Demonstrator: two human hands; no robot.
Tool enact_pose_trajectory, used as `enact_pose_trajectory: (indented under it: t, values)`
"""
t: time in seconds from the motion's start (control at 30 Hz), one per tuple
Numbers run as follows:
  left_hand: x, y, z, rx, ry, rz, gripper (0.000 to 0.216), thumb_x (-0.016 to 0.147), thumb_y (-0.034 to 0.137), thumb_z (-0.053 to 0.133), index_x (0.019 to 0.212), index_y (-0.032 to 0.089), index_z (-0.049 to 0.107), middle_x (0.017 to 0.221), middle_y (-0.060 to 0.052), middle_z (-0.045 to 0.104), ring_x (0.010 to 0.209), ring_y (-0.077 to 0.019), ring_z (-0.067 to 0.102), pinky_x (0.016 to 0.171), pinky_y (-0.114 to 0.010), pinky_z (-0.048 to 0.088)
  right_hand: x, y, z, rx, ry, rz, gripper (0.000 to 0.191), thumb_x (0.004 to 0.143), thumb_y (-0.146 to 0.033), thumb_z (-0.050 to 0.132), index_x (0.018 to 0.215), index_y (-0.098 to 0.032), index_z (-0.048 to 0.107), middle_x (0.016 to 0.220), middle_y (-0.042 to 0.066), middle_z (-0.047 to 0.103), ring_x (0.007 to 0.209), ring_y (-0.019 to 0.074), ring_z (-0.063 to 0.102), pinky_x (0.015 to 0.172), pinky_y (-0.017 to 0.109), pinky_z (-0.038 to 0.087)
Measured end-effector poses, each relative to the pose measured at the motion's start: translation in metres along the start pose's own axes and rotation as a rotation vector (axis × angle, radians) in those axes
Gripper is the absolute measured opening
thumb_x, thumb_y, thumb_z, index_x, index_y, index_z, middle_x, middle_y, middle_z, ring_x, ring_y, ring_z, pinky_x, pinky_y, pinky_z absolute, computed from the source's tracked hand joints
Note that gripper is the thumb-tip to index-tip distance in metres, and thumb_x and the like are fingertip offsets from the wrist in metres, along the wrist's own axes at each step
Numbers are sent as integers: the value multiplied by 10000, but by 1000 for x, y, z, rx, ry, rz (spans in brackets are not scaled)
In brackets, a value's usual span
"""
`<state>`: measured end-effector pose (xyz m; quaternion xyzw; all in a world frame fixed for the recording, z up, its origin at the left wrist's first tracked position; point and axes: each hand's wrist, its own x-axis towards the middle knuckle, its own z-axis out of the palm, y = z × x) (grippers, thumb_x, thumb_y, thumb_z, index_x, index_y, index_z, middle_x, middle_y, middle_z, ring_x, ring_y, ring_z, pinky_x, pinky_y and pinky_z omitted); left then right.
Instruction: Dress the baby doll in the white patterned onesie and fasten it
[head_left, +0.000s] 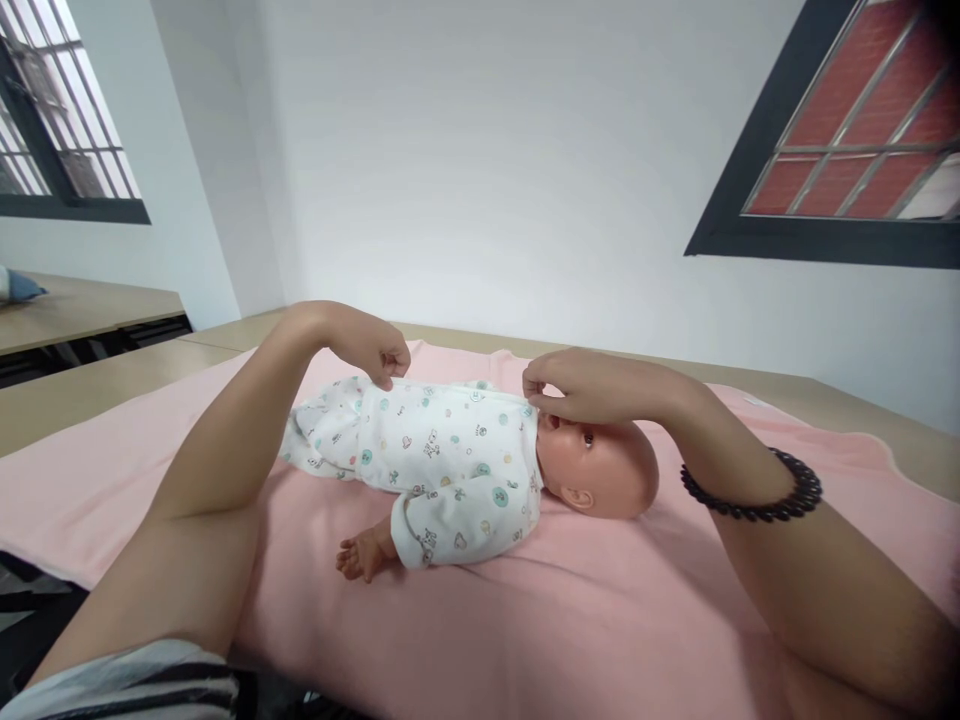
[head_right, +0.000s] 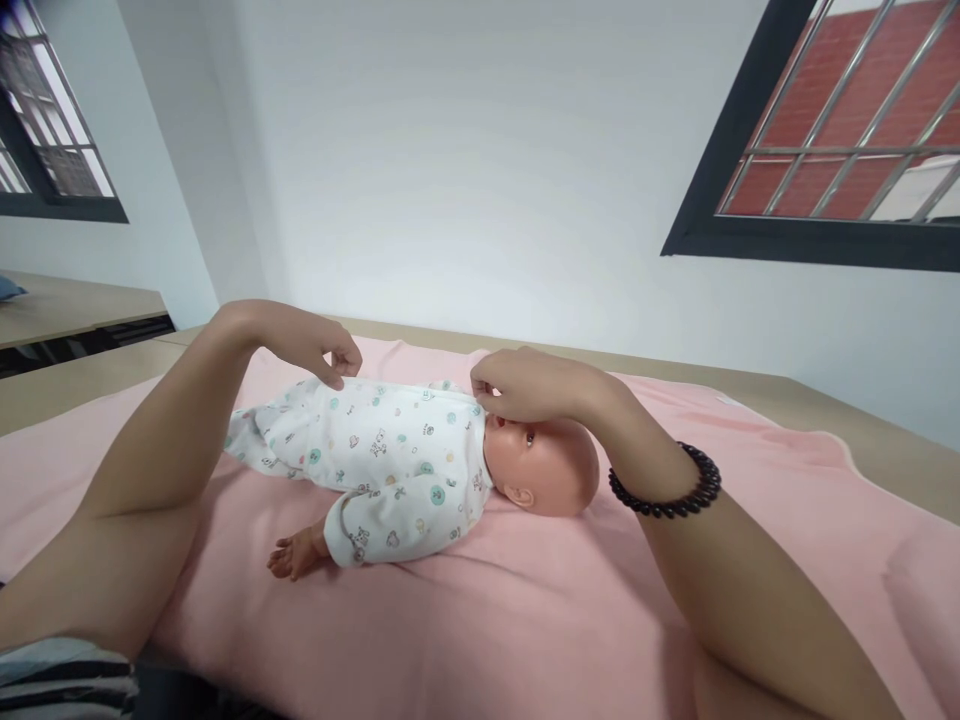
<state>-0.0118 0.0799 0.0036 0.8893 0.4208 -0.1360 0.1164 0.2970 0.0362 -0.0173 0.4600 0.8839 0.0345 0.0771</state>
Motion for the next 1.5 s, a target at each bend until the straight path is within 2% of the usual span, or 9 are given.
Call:
enact_pose_trajectory:
  t: [0.73,0.9,1.5]
  values:
    - [-11,0,-3,-21,32,61,279,860,333,599,698,222,401,718,28,430,629,-127,329,628,-277,285,-3,3,-1,44,25,-37,108,901,-200,488,800,-211,524,861,22,661,737,181,557,656,329,385]
    - [-13,3,-4,-13,36,75,256,870,345,589,705,223,435,744,20,479,650,-132,368,635,-268,306,-6,0,-3,25,22,-6,95,890,-197,491,803,-211,527,872,32,658,734,187,552,640,328,361]
    - [-21,4,-5,-30,43,114,271,890,378,599,712,223,466,767,10,512,674,-139,406,638,-262,324,-10,-2,-5,20,41,-17,99,890,-209,510,793,-216,529,866,24,663,739,190,560,653,331,360]
